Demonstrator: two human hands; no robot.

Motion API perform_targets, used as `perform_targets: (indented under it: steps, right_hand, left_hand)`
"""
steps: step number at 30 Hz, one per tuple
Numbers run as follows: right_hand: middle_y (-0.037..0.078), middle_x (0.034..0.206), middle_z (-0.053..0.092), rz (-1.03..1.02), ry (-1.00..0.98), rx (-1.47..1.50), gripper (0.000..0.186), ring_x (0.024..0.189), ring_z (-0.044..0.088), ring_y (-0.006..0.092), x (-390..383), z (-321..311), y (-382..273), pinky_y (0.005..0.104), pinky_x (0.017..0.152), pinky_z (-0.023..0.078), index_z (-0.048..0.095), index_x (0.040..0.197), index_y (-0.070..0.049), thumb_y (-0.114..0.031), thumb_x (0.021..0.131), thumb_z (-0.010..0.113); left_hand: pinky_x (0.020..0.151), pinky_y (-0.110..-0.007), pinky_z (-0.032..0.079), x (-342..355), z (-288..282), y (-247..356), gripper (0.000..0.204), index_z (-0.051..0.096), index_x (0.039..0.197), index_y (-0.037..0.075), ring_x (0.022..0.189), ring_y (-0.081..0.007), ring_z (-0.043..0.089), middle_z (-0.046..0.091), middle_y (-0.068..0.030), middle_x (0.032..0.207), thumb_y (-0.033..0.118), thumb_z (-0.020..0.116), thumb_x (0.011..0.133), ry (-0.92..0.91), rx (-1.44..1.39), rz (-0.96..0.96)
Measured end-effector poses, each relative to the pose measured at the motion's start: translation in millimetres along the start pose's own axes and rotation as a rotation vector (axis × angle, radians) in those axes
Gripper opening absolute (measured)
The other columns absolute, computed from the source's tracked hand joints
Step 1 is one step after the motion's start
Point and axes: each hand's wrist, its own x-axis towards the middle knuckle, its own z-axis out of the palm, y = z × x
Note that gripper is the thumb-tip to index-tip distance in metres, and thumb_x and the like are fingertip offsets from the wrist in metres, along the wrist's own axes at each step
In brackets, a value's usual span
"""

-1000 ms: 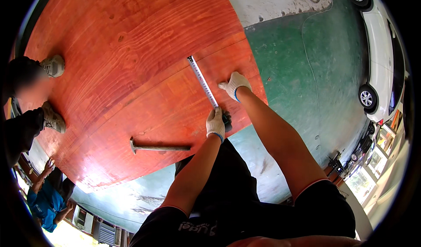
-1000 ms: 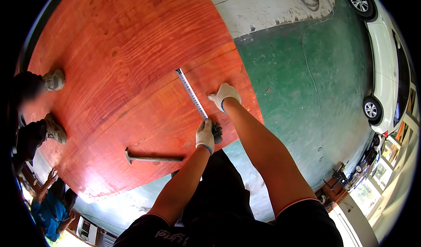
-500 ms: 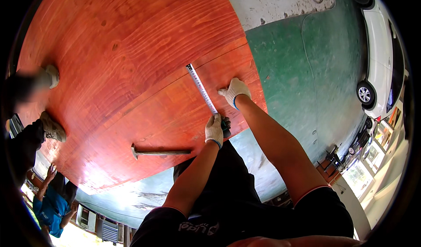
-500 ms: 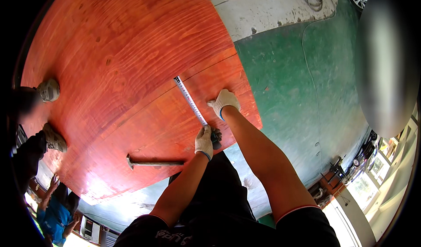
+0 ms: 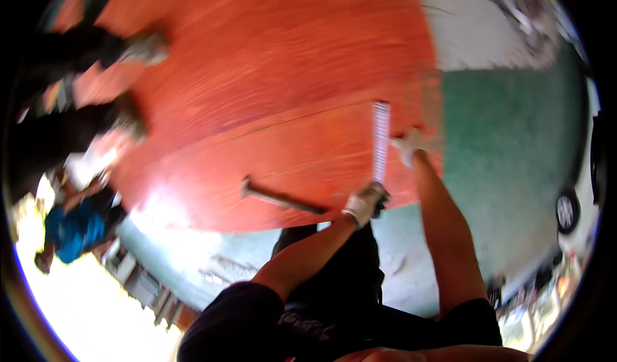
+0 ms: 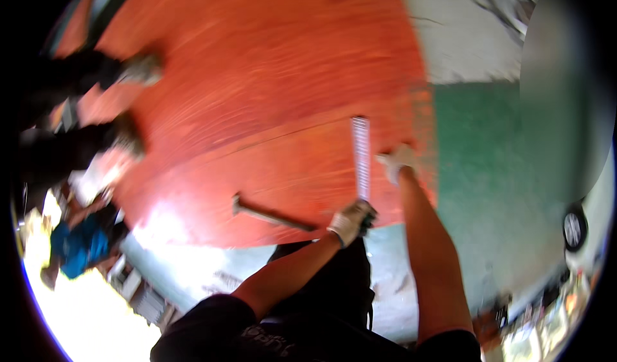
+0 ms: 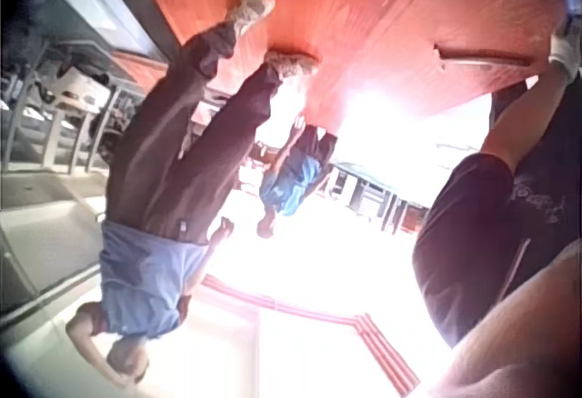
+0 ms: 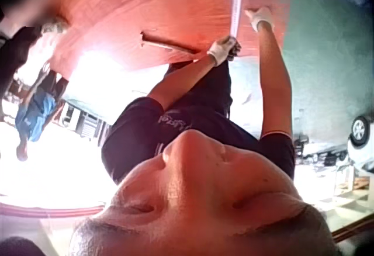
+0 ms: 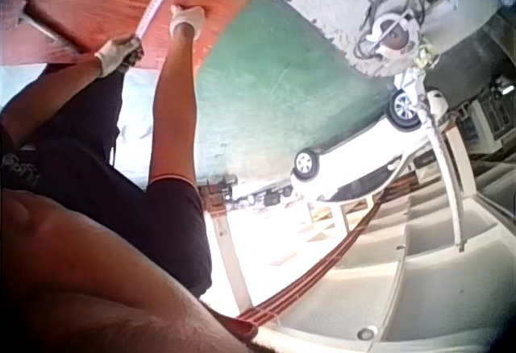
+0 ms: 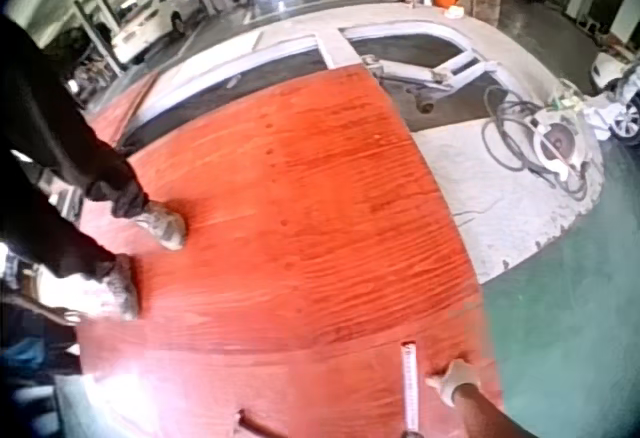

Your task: The person measures and marks a large red wooden board using a tape measure, a hammer, and a pencil. They work with two other people to hold the board steady while they take measurements and make marks.

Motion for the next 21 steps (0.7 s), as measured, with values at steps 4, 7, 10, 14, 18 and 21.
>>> perform_targets:
  steps: [4,7,10,14,18,21]
  right_hand:
    - [0.019,0.09,0.072,-0.158,0.11,0.106,0.043,0.079,0.067,0.0291,22,11,28,0.047,0.071,0.053,0.068,0.097,0.008,-0.028,0.08,0.085]
    - [0.013,0.077,0.059,-0.127,0.114,0.099,0.047,0.059,0.056,0.0244,26,2,37,0.0463,0.055,0.047,0.057,0.106,0.003,-0.032,0.086,0.08]
    - [0.018,0.091,0.063,-0.053,0.191,0.045,0.047,0.075,0.061,0.0306,15,-3,33,0.0494,0.067,0.048,0.058,0.108,0.001,-0.039,0.09,0.075]
    - [0.018,0.1,0.069,-0.157,0.433,-0.131,0.041,0.091,0.067,0.0329,-34,35,-1,0.0481,0.081,0.051,0.06,0.106,0.001,-0.038,0.098,0.069]
    - [0.009,0.094,0.065,-0.35,0.466,-0.047,0.028,0.085,0.061,0.0211,-141,176,-117,0.0409,0.08,0.051,0.061,0.106,-0.003,-0.03,0.103,0.065]
    - [0.004,0.086,0.061,-0.522,0.047,0.109,0.022,0.084,0.062,0.0188,-244,320,-258,0.039,0.077,0.052,0.059,0.102,-0.004,-0.025,0.104,0.064]
  left_hand:
    - [0.067,-0.028,0.054,-68,-64,3,0.032,0.067,0.102,0.007,0.082,-0.0122,0.067,0.069,-0.0031,0.091,0.035,0.054,0.111,0.055,-0.023,0.176]
    - [0.056,-0.028,0.049,-125,-163,12,0.035,0.067,0.102,0.008,0.064,-0.0119,0.059,0.065,-0.0027,0.08,0.037,0.049,0.112,0.256,-0.063,0.247]
    - [0.048,-0.03,0.045,-193,-303,11,0.044,0.062,0.096,0.012,0.054,-0.0138,0.053,0.061,-0.0037,0.073,0.052,0.05,0.109,0.488,-0.201,0.207]
    - [0.053,-0.035,0.051,-284,-507,-14,0.044,0.061,0.088,0.011,0.057,-0.0204,0.061,0.064,-0.0058,0.073,0.049,0.054,0.108,0.718,-0.384,0.373]
    - [0.049,-0.034,0.049,-361,-702,-20,0.044,0.061,0.087,0.013,0.054,-0.0198,0.06,0.062,-0.0041,0.068,0.05,0.052,0.109,0.817,-0.332,0.354]
    - [0.046,-0.033,0.045,-395,-803,-13,0.044,0.06,0.086,0.012,0.052,-0.0178,0.057,0.06,-0.004,0.066,0.049,0.052,0.109,0.764,-0.347,0.337]
